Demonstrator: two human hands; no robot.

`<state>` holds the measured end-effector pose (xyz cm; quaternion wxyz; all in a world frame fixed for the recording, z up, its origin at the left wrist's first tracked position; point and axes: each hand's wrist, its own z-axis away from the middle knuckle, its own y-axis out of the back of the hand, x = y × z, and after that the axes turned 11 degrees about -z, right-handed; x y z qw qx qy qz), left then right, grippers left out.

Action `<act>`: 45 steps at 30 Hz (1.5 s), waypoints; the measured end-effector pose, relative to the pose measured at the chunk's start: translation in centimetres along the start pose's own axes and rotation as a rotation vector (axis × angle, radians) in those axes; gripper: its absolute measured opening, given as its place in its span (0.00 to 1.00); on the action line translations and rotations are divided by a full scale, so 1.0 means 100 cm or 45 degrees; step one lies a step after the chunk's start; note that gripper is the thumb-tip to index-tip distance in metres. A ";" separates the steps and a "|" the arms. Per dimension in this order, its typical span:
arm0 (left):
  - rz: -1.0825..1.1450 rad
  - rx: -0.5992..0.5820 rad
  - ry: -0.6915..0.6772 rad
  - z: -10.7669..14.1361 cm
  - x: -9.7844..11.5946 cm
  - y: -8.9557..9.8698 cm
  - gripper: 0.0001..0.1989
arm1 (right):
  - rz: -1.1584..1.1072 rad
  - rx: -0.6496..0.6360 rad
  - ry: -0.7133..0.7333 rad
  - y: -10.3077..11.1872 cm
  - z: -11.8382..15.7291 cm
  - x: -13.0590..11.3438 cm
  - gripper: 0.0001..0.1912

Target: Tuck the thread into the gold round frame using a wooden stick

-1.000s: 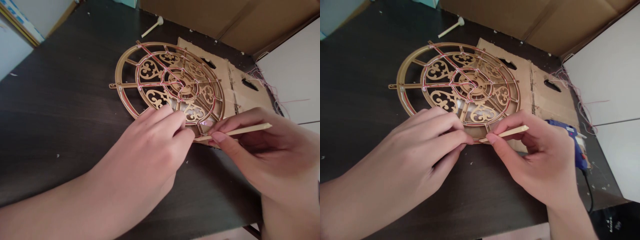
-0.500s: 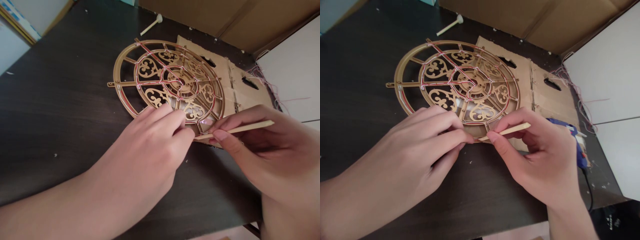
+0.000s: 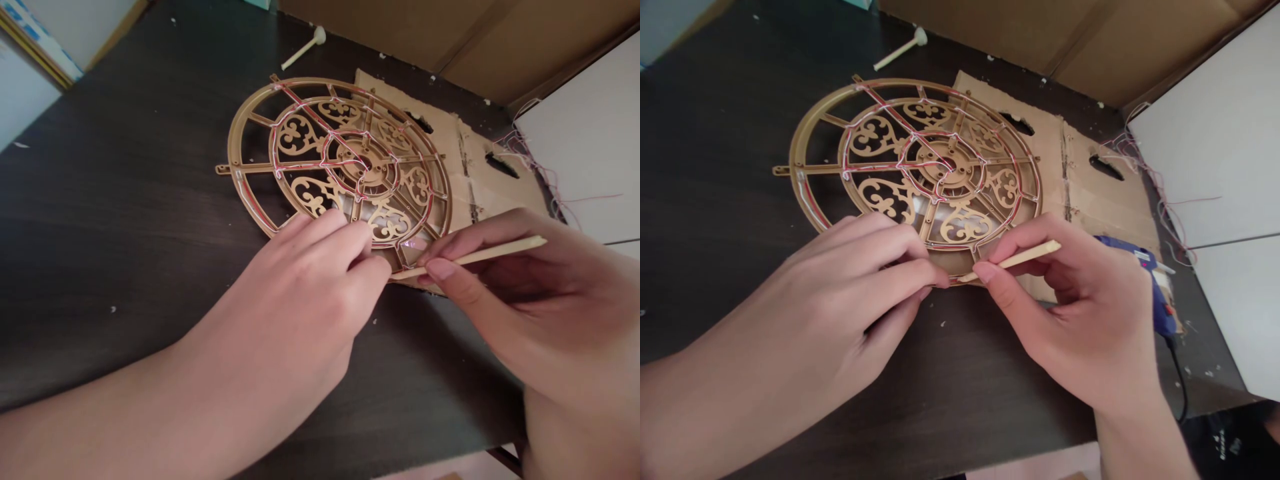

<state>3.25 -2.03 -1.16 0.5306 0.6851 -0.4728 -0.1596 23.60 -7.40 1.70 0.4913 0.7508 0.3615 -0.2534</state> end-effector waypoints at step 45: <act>-0.016 0.025 -0.022 0.002 0.000 0.001 0.12 | 0.003 -0.012 0.024 0.002 0.001 0.004 0.06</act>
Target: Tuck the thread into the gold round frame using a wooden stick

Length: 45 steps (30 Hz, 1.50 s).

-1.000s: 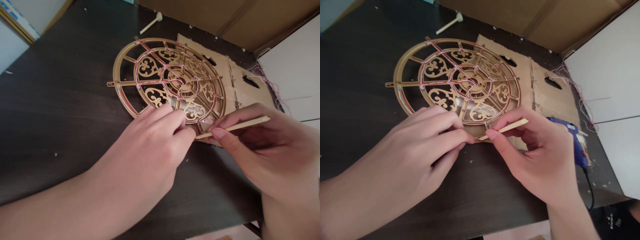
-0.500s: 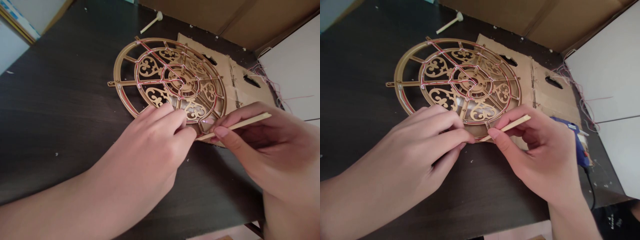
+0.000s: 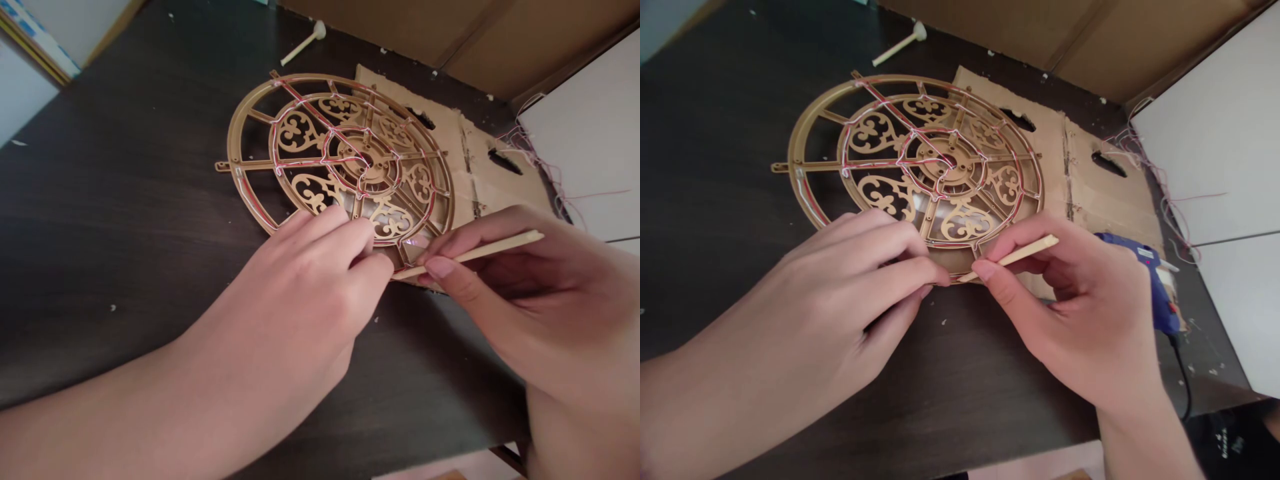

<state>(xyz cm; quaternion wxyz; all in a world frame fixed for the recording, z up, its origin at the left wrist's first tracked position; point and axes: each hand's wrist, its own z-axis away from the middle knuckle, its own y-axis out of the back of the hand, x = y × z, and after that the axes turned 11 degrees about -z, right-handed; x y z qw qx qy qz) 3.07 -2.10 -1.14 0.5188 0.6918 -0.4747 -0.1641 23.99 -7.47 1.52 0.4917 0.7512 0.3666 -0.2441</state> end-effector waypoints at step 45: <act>0.011 0.013 -0.006 -0.001 -0.001 -0.002 0.12 | 0.046 0.116 0.034 -0.003 0.001 0.000 0.06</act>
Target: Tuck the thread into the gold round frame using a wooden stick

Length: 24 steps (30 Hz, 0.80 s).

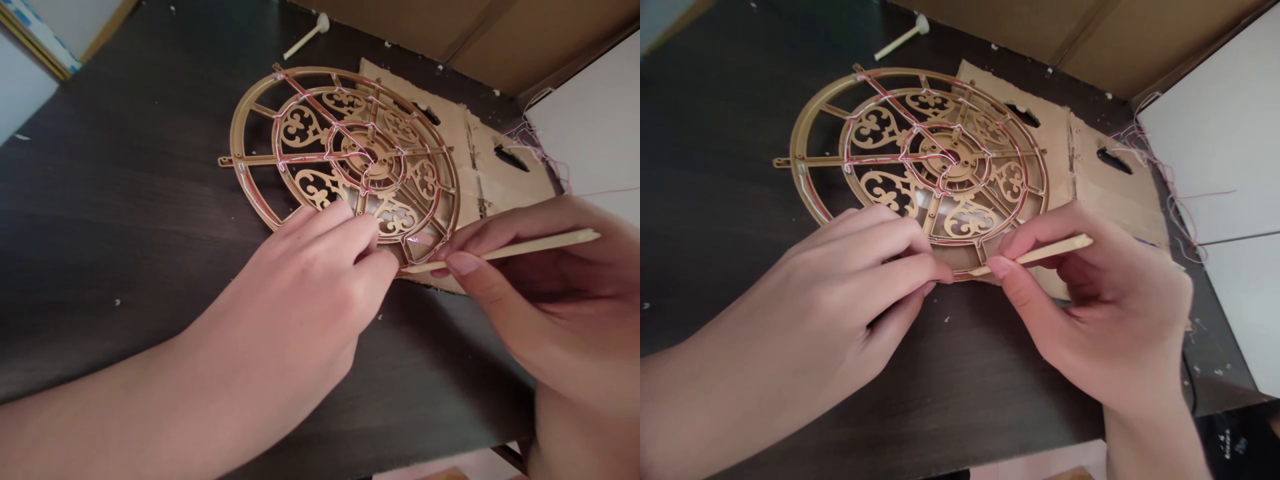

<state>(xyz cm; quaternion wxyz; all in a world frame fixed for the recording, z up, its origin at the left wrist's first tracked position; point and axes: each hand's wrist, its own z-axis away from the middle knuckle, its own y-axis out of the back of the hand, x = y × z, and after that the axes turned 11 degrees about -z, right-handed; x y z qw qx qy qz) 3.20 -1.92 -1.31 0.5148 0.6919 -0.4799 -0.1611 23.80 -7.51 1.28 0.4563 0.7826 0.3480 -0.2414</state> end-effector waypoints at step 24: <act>-0.012 -0.014 0.016 0.000 0.003 0.004 0.13 | -0.031 -0.124 0.050 0.004 -0.001 0.000 0.07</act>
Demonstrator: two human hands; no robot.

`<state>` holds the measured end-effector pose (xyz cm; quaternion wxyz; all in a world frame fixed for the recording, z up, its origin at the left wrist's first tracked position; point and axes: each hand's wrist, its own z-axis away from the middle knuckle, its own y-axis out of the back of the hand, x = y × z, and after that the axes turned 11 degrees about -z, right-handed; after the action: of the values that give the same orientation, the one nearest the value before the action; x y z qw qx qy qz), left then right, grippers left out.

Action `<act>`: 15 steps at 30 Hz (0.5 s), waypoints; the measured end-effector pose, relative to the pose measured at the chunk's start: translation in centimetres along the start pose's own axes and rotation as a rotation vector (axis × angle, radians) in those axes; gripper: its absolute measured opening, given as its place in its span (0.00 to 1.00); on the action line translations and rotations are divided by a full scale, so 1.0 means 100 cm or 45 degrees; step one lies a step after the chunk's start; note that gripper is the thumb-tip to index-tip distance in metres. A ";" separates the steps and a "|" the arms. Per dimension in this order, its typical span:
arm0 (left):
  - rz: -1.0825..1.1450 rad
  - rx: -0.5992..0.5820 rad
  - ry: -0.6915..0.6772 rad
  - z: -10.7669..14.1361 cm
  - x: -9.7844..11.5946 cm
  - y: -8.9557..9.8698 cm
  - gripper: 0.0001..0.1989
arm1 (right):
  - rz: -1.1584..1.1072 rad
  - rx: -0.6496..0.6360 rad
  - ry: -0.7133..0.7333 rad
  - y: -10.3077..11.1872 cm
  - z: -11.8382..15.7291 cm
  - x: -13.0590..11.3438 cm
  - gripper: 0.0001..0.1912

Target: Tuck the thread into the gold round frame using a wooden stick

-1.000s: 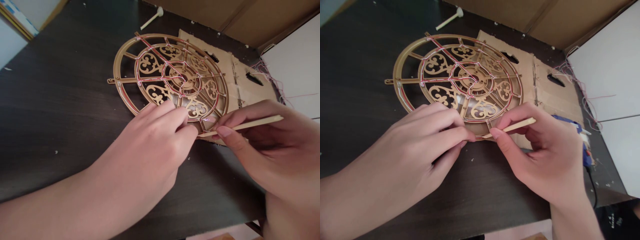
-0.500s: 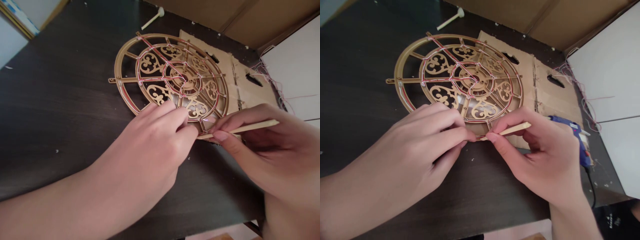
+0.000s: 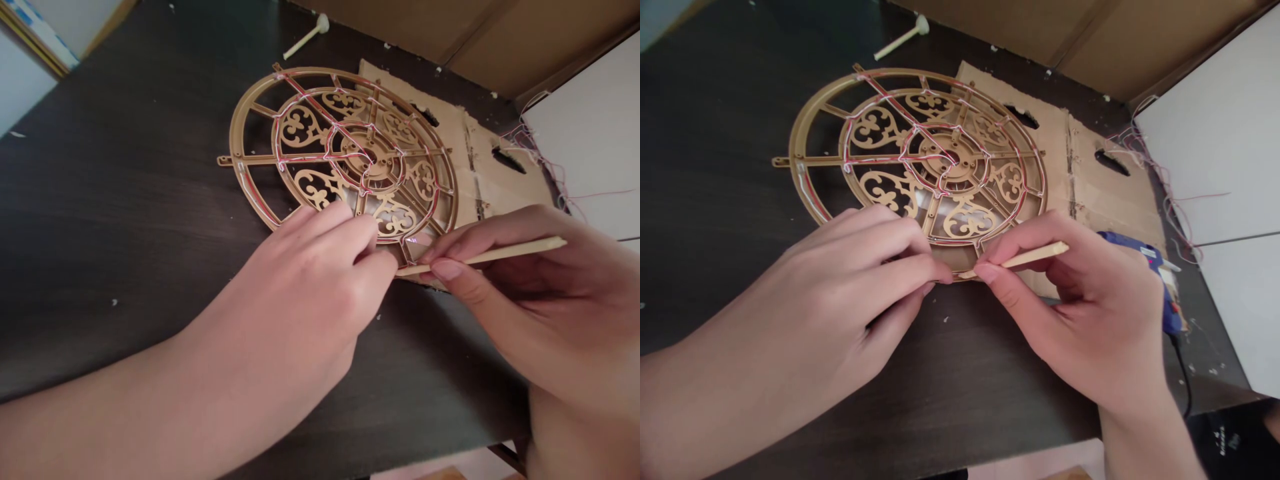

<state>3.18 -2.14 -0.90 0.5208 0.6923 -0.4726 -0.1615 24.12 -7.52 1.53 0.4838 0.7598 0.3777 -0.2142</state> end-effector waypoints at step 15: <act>0.039 -0.017 0.003 -0.002 0.001 0.000 0.13 | 0.023 -0.015 -0.009 0.003 0.000 0.000 0.06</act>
<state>3.33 -2.09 -0.85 0.5284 0.6818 -0.4813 -0.1558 24.33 -7.56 1.71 0.4915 0.7597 0.3703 -0.2102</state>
